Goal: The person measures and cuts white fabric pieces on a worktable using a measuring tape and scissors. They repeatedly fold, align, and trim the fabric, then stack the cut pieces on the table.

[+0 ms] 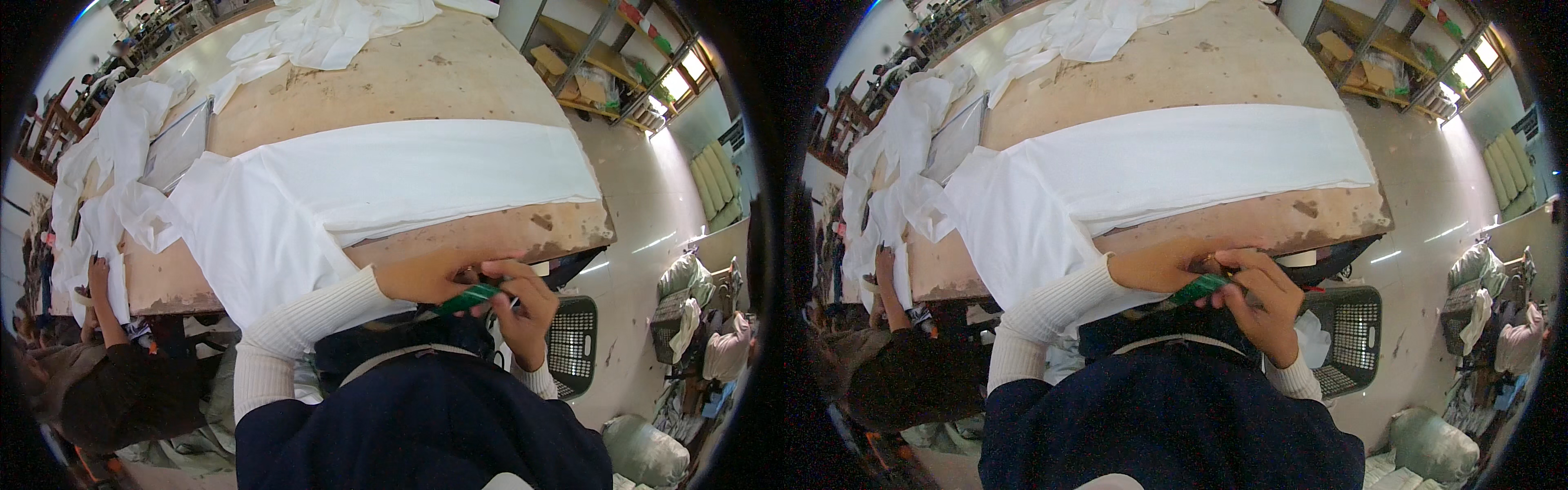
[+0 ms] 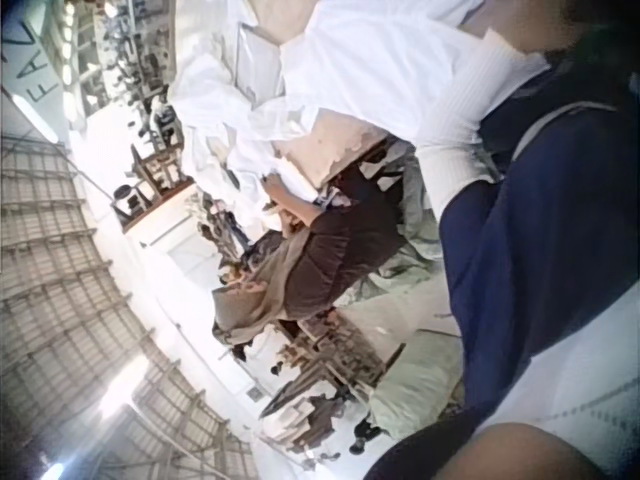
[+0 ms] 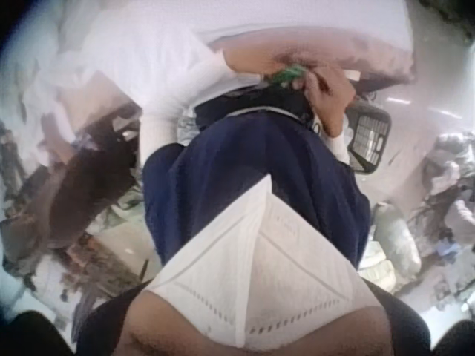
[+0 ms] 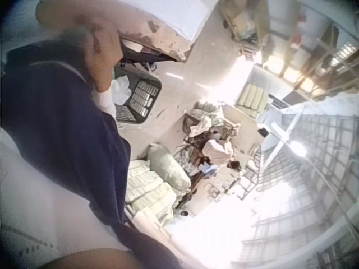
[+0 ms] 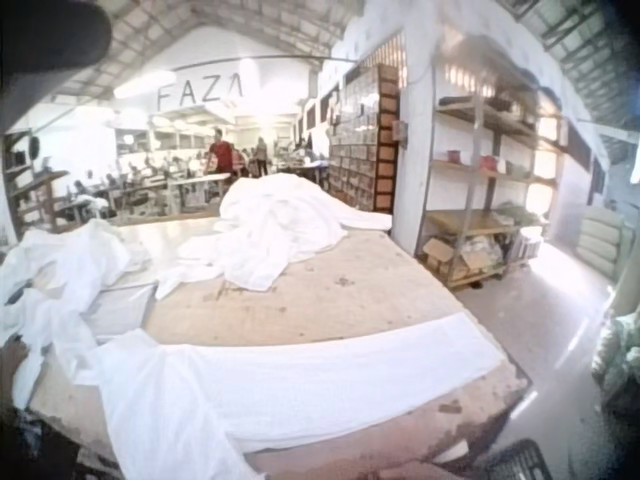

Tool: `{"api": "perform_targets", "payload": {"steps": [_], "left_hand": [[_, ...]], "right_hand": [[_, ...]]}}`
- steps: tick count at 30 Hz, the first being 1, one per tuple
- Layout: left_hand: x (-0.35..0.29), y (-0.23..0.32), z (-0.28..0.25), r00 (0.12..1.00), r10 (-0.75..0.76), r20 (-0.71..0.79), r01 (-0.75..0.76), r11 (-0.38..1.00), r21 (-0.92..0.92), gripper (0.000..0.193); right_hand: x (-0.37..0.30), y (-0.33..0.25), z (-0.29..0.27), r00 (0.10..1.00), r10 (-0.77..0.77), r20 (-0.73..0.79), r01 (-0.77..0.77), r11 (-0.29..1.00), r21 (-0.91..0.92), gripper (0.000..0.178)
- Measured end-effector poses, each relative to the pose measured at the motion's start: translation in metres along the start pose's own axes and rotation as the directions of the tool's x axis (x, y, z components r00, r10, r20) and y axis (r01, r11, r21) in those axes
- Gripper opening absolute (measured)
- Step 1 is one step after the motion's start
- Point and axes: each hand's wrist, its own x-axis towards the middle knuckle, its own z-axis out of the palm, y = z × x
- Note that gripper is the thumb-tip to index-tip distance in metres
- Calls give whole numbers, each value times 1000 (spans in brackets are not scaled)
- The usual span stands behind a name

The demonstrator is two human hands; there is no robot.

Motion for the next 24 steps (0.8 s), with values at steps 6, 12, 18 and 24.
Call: {"api": "perform_targets", "payload": {"steps": [6, 12, 18, 24], "left_hand": [[12, 35, -16, 985, 161, 68, -173, 953, 249, 47], [-9, 69, -34, 871, 285, -401, -277, 958, 79, 41], [-21, 70, -14, 925, 229, -302, -106, 921, 376, 45], [-27, 21, 15, 963, 79, -257, 13, 940, 341, 33]], "right_hand": [[18, -19, -11, 942, -307, 134, 260, 922, 286, 19], [15, 7, -11, 982, -154, 112, 116, 950, 291, 38], [63, 28, 17, 814, 336, 473, -531, 103, 841, 60], [203, 73, 17, 824, 289, 488, -553, 220, 804, 45]]}}
